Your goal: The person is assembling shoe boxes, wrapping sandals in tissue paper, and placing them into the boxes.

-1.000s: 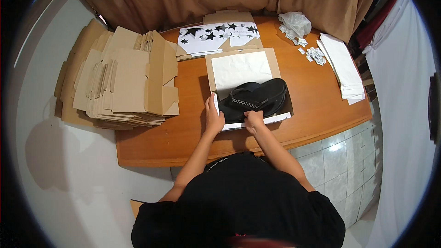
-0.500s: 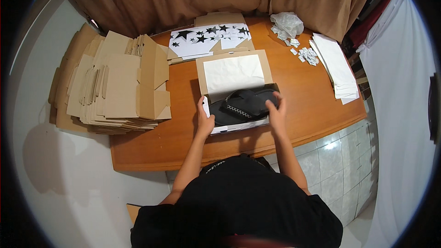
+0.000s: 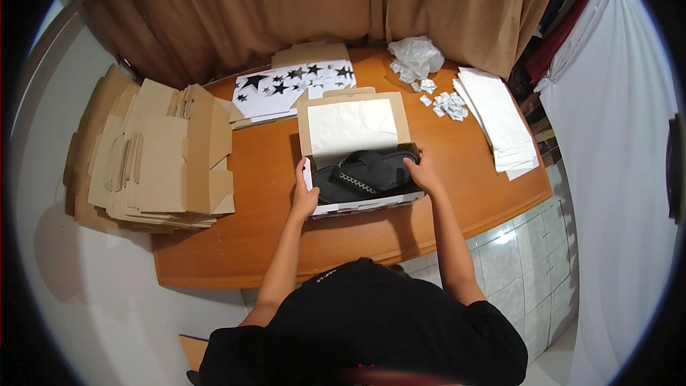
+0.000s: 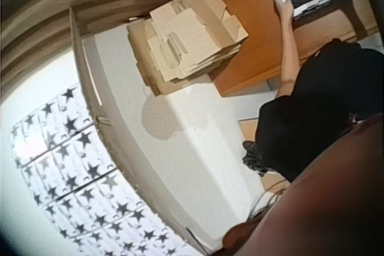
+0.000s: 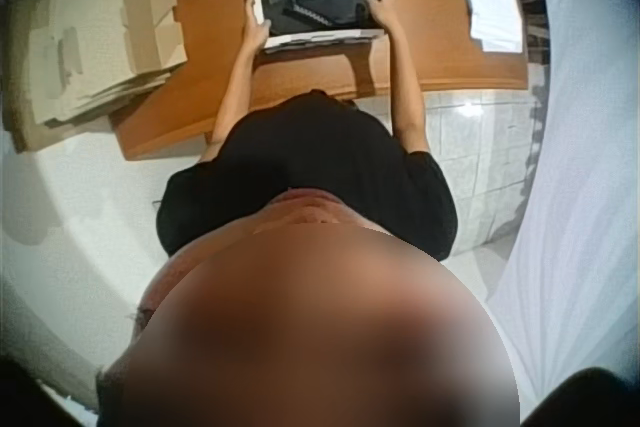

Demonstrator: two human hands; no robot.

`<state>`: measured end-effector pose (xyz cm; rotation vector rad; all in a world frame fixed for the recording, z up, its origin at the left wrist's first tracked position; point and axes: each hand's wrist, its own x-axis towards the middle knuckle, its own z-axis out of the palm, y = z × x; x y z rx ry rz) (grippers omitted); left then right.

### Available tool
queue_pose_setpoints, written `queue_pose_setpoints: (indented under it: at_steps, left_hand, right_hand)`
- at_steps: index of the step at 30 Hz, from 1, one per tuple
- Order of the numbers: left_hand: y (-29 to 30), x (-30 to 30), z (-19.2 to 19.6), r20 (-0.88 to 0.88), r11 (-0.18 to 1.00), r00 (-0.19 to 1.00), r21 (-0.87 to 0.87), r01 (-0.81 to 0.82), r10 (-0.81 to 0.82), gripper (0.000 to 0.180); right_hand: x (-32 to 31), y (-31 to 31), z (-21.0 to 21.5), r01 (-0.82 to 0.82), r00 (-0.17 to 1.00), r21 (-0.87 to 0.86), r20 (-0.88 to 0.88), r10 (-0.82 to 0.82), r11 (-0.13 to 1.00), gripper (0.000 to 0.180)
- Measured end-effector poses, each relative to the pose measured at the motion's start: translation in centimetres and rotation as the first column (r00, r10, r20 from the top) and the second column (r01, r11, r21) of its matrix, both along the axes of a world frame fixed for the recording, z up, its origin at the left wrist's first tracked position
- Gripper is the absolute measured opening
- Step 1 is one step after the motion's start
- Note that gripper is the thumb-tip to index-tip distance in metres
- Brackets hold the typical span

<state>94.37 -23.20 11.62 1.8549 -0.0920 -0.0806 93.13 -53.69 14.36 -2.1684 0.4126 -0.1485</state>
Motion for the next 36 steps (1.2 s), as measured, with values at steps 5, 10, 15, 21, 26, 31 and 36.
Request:
queue_pose_setpoints:
  at_steps: [5,10,15,21,26,31,36]
  left_hand:
    - [-4.3,1.3,0.6,-0.038,0.999,0.999,-0.035,-0.014,0.012,0.080]
    - [-6.1,2.3,0.0,-0.037,0.997,0.999,0.077,-0.025,0.028,0.078]
    - [-7.1,2.5,1.6,-0.015,0.974,0.998,0.222,-0.050,0.054,0.073]
    - [-7.7,2.4,2.2,-0.015,0.921,0.986,0.360,-0.151,0.167,0.051]
    - [-7.5,2.2,2.5,-0.047,0.917,0.978,0.358,-0.175,0.205,0.052]
    - [-7.7,2.4,2.5,-0.029,0.932,0.984,0.327,-0.155,0.174,0.059]
    - [-7.3,2.0,2.4,-0.083,0.940,0.980,0.307,-0.148,0.181,0.068]
  right_hand:
    - [3.6,-5.2,1.8,0.110,0.994,-0.005,0.014,-0.110,0.994,0.038]
    - [12.8,-10.9,-0.9,0.128,0.970,-0.076,0.219,-0.109,0.989,0.035]
    - [20.5,-16.2,-8.1,-0.002,0.999,-0.288,0.041,0.014,0.958,0.038]
    - [22.5,-15.0,-10.6,0.068,0.993,-0.530,-0.050,-0.111,0.845,0.031]
    - [21.6,-14.0,-9.9,-0.116,0.992,-0.567,-0.103,0.070,0.816,0.027]
    - [20.2,-16.5,-9.2,0.068,0.992,-0.429,0.129,-0.013,0.901,0.022]
    - [15.4,-11.0,-0.5,-0.024,0.888,0.257,0.450,-0.097,0.966,0.016]
